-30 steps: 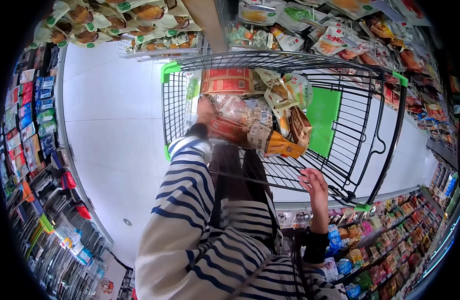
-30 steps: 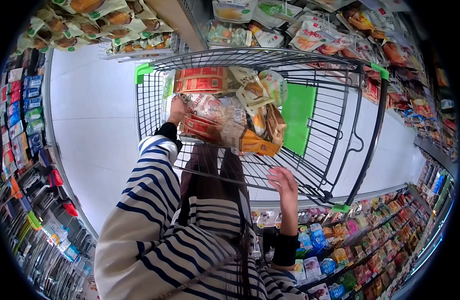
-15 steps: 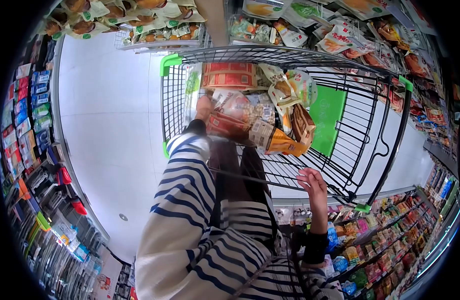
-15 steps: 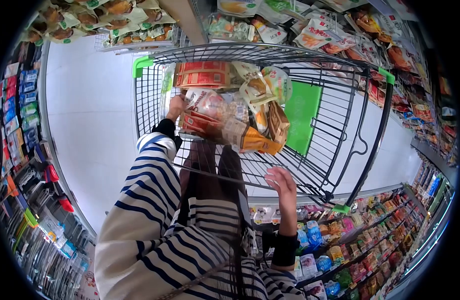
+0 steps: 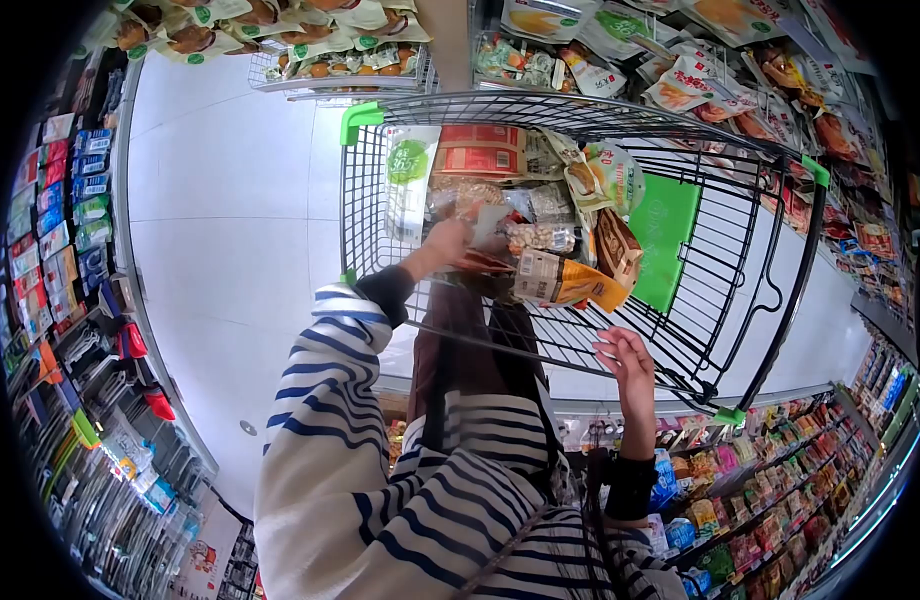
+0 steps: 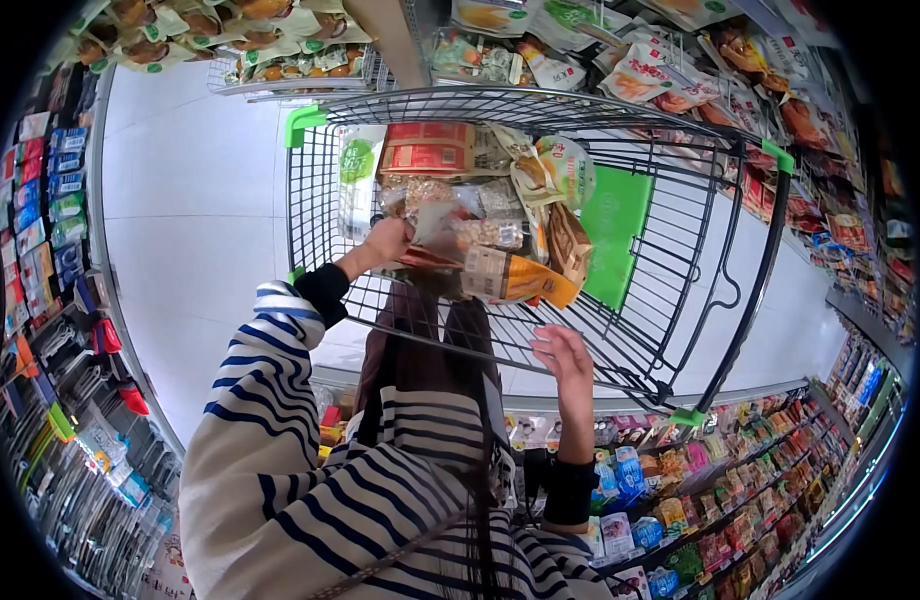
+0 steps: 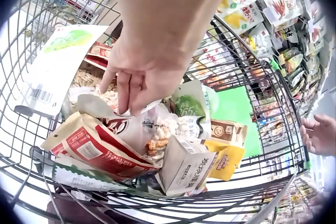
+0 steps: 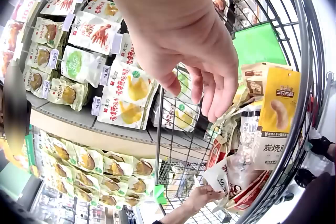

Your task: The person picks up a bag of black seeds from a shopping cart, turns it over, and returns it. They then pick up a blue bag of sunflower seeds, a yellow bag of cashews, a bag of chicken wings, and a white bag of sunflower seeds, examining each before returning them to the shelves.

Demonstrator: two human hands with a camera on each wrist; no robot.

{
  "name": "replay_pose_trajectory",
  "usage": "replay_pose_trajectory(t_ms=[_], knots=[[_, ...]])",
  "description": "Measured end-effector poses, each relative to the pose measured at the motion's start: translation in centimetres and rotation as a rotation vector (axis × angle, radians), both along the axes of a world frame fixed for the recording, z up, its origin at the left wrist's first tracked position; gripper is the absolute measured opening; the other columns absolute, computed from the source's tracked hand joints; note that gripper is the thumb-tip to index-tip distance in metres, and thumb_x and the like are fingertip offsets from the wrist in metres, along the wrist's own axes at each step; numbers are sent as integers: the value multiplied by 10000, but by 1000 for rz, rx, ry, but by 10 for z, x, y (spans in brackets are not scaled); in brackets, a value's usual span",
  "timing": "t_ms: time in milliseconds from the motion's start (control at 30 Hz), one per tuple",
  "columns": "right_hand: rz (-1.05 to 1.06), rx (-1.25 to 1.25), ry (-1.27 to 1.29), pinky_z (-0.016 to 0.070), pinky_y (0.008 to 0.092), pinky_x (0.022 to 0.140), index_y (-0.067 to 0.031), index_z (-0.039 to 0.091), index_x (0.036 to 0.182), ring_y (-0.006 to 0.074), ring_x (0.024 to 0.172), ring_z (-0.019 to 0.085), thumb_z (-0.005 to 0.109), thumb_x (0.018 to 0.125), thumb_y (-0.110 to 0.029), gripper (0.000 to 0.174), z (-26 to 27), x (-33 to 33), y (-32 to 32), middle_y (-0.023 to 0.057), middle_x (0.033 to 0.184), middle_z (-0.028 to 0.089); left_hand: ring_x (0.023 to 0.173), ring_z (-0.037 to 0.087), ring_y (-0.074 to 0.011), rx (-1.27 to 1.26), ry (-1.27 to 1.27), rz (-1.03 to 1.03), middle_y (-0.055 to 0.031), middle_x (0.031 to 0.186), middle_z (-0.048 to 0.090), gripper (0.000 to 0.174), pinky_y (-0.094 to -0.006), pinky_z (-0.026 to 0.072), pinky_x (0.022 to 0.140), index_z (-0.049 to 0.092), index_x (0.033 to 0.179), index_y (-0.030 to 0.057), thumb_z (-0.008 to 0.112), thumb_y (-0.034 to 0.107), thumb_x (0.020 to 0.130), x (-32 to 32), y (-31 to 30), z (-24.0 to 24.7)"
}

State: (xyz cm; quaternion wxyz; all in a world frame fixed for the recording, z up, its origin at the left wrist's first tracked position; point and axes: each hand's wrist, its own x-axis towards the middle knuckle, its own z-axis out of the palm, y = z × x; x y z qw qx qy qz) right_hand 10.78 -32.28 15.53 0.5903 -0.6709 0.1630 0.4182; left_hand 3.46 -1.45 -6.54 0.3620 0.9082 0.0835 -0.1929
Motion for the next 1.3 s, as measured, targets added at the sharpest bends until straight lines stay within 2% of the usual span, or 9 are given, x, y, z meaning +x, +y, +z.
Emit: replay_pose_trajectory(t_ms=[200,500,600,700,800,1033,1167,1267,1300], knots=[[-8,9,-2,430,297,796,15,459,1053,193,889,552,385,877,-147,250,1,-3,3,134,1002,546,655,555,-335,-4,1,3,-161,635,560,78,-401,452,614,579,623,64,501,64,616,-5,-3,-2],[-45,25,-7,443,289,780,8,476,1027,202,878,552,413,874,-163,237,5,-7,8,130,981,546,656,560,-352,40,48,182,-182,649,567,84,-413,456,624,587,652,55,515,98,645,4,4,-3],[-50,19,-17,443,291,780,9,476,1026,204,878,552,416,872,-164,239,7,-7,9,131,980,546,769,561,-326,70,172,189,-173,779,582,146,-396,452,696,601,778,84,535,107,650,11,6,-1],[-53,14,-21,442,291,780,9,476,1025,205,878,552,415,872,-163,239,9,-7,11,131,980,546,795,562,-313,102,236,164,-160,813,586,139,-392,450,706,602,781,90,542,120,660,18,11,1],[-57,12,-19,441,288,780,9,476,1026,204,878,553,412,872,-161,238,10,-7,10,132,981,547,719,563,-343,128,106,233,-188,731,577,131,-420,454,649,583,751,61,478,102,684,19,18,-2],[-74,17,-10,435,283,782,5,472,1032,199,885,551,417,870,-166,242,9,-5,1,126,990,548,826,579,-293,304,329,303,-148,845,597,152,-378,463,706,603,818,67,495,88,714,31,38,-5],[-82,32,-2,428,286,790,3,467,1037,197,892,549,418,870,-171,247,5,-4,-5,123,994,545,844,569,-296,289,334,383,-158,877,586,171,-368,455,727,575,863,44,518,89,708,38,39,-12],[-90,41,9,424,289,796,4,463,1040,198,891,549,413,872,-169,245,2,-3,-6,123,998,542,830,549,-293,408,-284,396,-166,873,566,184,-368,437,742,558,867,36,523,73,690,49,18,1],[-95,42,16,424,290,796,4,461,1040,199,890,549,411,873,-167,244,1,-2,-6,123,999,541,827,540,-306,282,-303,362,-166,872,563,181,-369,432,742,549,868,31,509,55,693,54,8,6]])
